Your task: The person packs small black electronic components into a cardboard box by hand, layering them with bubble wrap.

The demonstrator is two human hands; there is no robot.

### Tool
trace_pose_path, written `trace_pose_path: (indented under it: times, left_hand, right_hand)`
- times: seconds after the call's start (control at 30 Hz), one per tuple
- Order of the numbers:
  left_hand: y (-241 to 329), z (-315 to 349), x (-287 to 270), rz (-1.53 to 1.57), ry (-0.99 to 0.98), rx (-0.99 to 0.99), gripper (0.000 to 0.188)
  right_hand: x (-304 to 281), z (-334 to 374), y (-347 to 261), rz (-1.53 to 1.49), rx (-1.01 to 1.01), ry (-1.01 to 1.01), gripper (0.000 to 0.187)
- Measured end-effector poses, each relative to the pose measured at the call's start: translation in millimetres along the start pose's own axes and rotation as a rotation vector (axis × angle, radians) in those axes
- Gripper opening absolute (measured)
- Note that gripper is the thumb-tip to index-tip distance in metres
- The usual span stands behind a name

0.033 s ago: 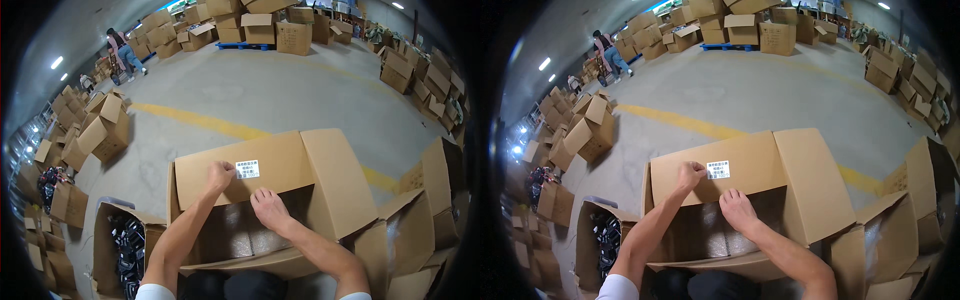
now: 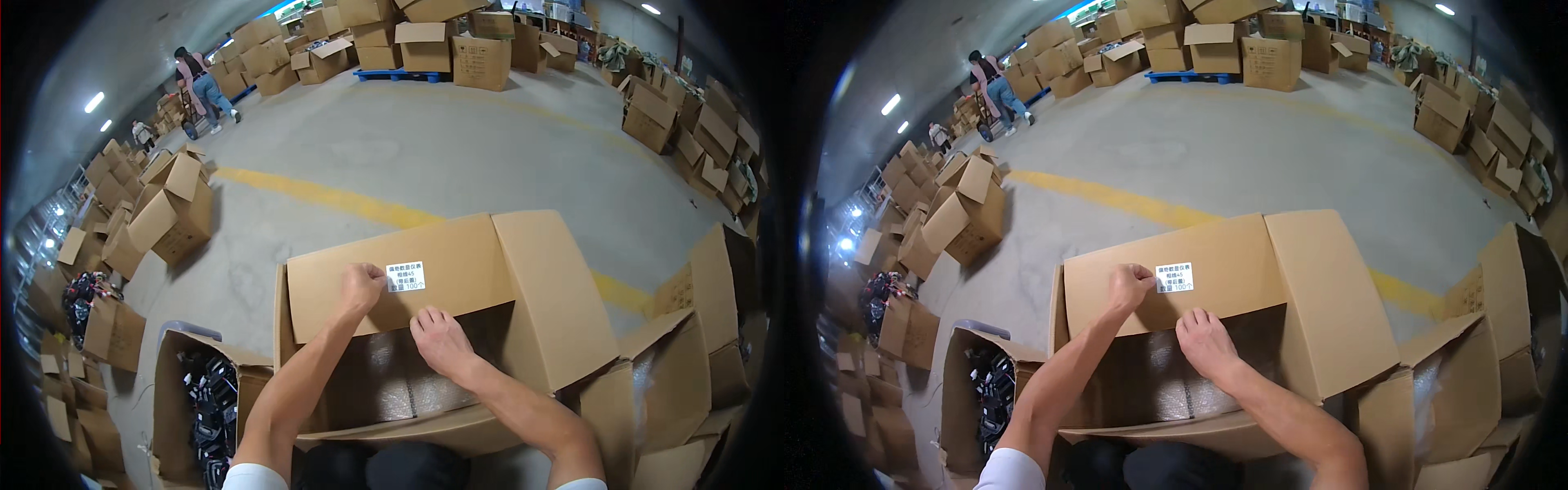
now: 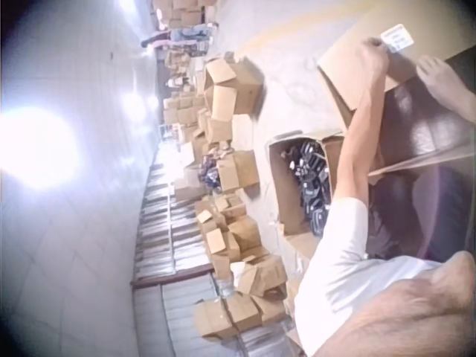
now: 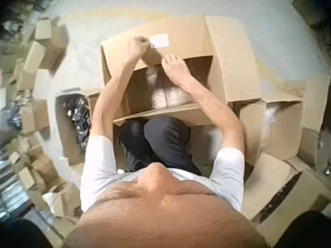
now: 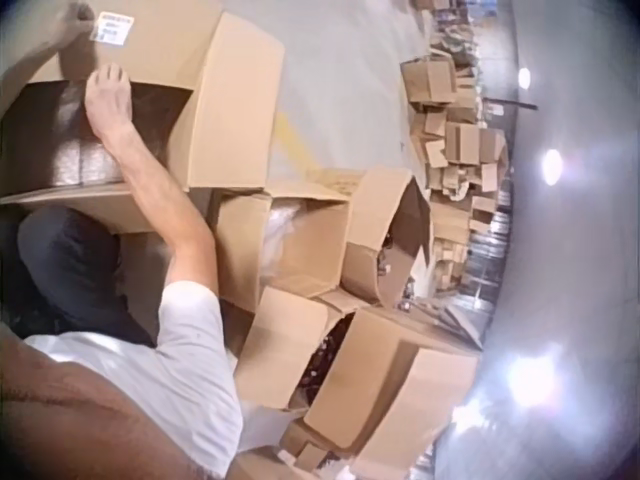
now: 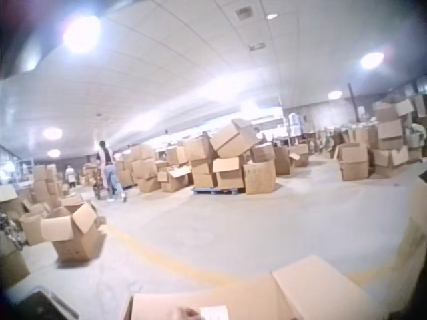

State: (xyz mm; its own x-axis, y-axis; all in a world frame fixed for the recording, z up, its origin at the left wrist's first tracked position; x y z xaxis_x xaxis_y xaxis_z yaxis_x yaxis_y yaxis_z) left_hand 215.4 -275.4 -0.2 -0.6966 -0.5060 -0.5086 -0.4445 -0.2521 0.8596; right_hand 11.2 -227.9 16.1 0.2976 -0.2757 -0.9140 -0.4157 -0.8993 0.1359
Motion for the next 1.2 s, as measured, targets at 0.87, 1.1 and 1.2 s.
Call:
trace_pose_path:
  times: [0.87, 1.1, 1.2]
  left_hand:
    - [49.5, 121.0, 53.6, -0.515, -0.266, 0.834, 0.091]
    - [42.3, 122.9, 84.1, -0.804, -0.261, 0.96, 0.055]
    - [50.4, 140.6, 72.5, -0.821, -0.175, 1.052, 0.048]
  right_hand:
    - [24.7, 9.7, 0.9, 0.017, -0.011, -0.167, 0.018]
    - [28.3, 6.5, -6.5, 0.026, -0.065, -0.225, 0.024]
    - [20.0, 4.1, -12.9, 0.036, -0.076, -0.249, 0.013]
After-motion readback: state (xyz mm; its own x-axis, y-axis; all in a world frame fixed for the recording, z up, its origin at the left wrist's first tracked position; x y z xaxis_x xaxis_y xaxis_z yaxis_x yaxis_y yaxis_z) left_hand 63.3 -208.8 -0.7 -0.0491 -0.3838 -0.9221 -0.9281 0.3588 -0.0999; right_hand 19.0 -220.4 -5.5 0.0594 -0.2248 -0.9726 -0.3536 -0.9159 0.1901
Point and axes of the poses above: each hand's wrist, its own z-axis away from the middle knuckle, its own x-axis out of the palm, y = z × x, the point moved 10 cm from there along -z, towards the middle knuckle, and after that the axes turned 11 degrees about z, right-handed, at the moved point
